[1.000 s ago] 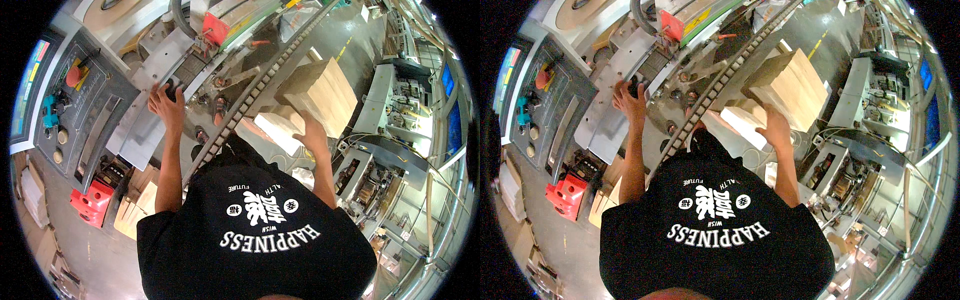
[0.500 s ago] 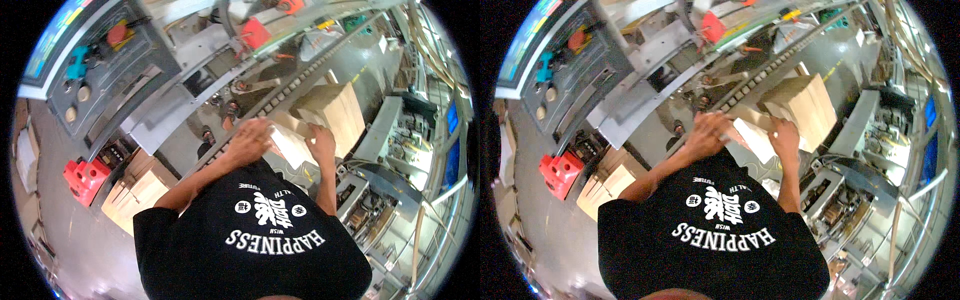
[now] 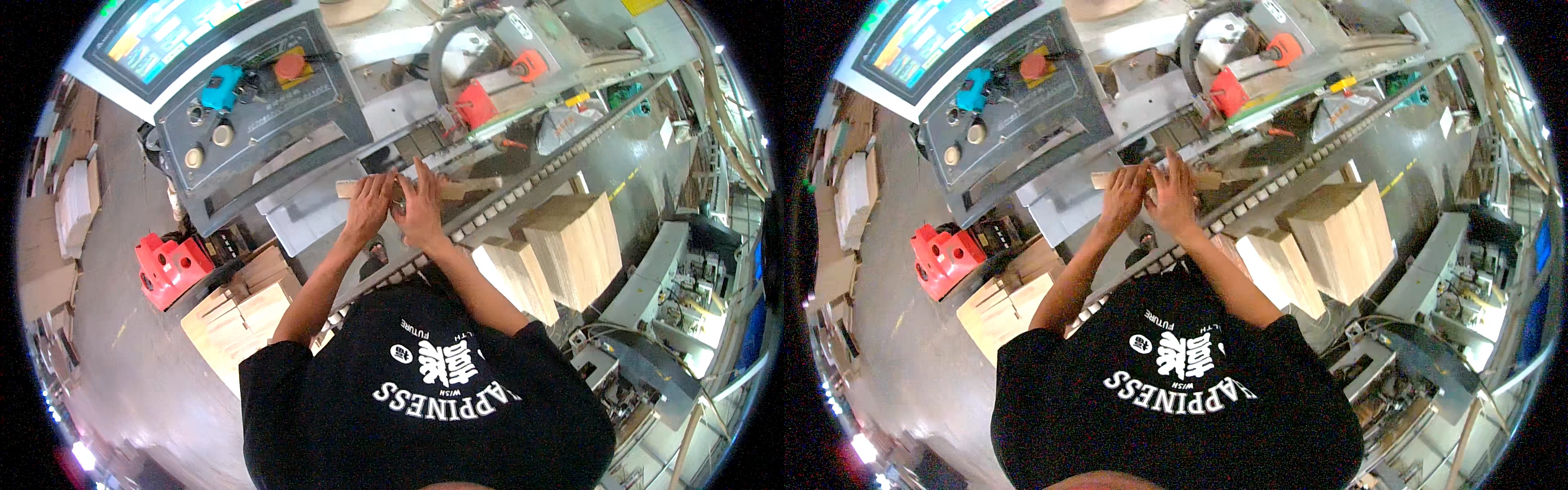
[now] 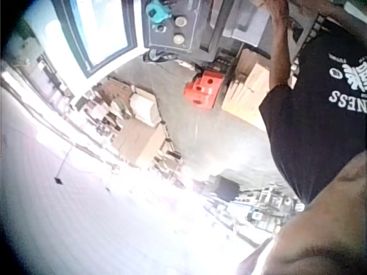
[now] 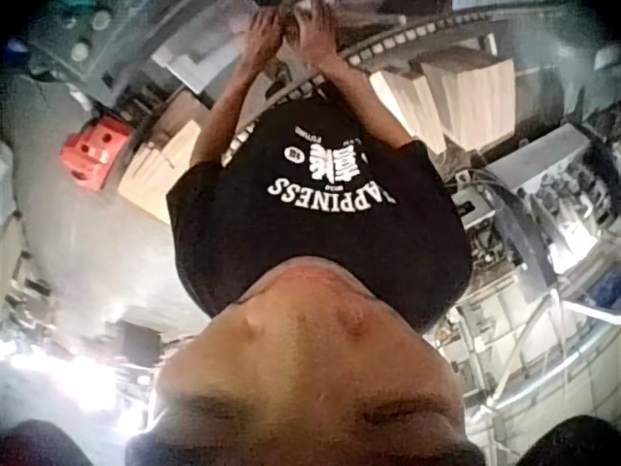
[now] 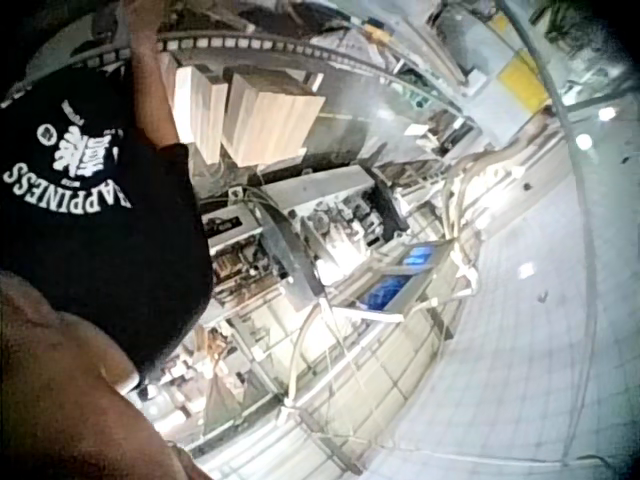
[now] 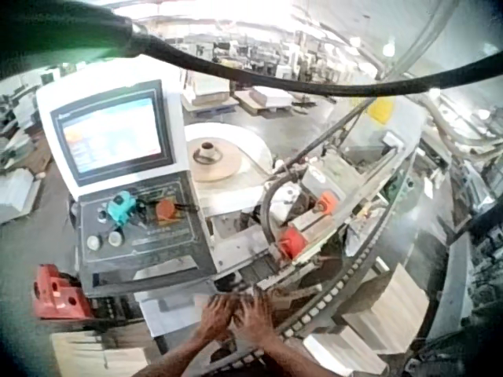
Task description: The person repeatedly picks up thin wooden planks from a stack and feeds them one at a time into a machine with a conveyor belt. The planks are guided through the machine and then placed into a collection area.
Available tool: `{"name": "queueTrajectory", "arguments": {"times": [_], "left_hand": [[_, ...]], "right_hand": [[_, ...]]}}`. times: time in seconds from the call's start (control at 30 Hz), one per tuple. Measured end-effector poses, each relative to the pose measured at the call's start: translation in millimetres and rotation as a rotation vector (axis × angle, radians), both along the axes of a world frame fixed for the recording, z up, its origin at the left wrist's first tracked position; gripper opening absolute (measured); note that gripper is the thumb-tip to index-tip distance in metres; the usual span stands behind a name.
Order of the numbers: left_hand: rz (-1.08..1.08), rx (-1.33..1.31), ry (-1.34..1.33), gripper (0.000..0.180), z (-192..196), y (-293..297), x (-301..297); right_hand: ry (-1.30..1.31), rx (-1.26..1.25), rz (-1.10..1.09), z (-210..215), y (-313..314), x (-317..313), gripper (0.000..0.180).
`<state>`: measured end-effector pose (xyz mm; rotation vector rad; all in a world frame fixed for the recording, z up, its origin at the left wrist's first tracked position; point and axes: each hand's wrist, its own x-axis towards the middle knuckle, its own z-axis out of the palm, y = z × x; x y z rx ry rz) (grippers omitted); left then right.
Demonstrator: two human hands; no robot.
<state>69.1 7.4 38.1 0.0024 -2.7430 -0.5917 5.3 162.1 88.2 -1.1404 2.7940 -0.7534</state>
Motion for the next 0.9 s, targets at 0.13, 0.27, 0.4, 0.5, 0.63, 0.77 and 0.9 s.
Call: {"name": "queueTrajectory", "arguments": {"times": [0.13, 0.27, 0.4, 0.5, 0.63, 0.77, 0.9], "left_hand": [[0.186, 0.041, 0.071, 0.062, -42.5, -25.3, 1.9], [0.341, -0.005, 0.011, 0.047, -40.0, -38.9, -8.1], [0.520, -0.080, -0.065, 0.047, -50.0, -51.7, -14.0], [0.502, 0.082, -0.138, 0.058, -38.4, -62.4, 1.9], [0.501, 0.080, -0.299, 0.056, -14.5, -79.8, 31.4], [0.403, 0.036, -0.275, 0.047, -27.2, -97.8, 53.9], [0.352, 0.005, -0.232, 0.043, -48.2, -99.2, 52.2]], "right_hand": [[0.032, -0.174, -0.048, -6.6, -18.6, 11.1, 0.072], [-0.508, -0.489, -0.180, -45.7, -27.0, 8.4, 0.079], [-1.449, -0.821, -0.360, -70.4, -53.3, -14.9, 0.084], [-1.302, -0.791, -0.326, -75.8, -75.2, -26.4, 0.084], [-1.229, -0.936, -0.265, -85.0, -94.0, -37.6, 0.086], [-1.307, -0.988, -0.315, -62.4, -95.5, -32.8, 0.081], [-1.255, -0.932, -0.412, -52.4, -82.9, -20.2, 0.072]]}}
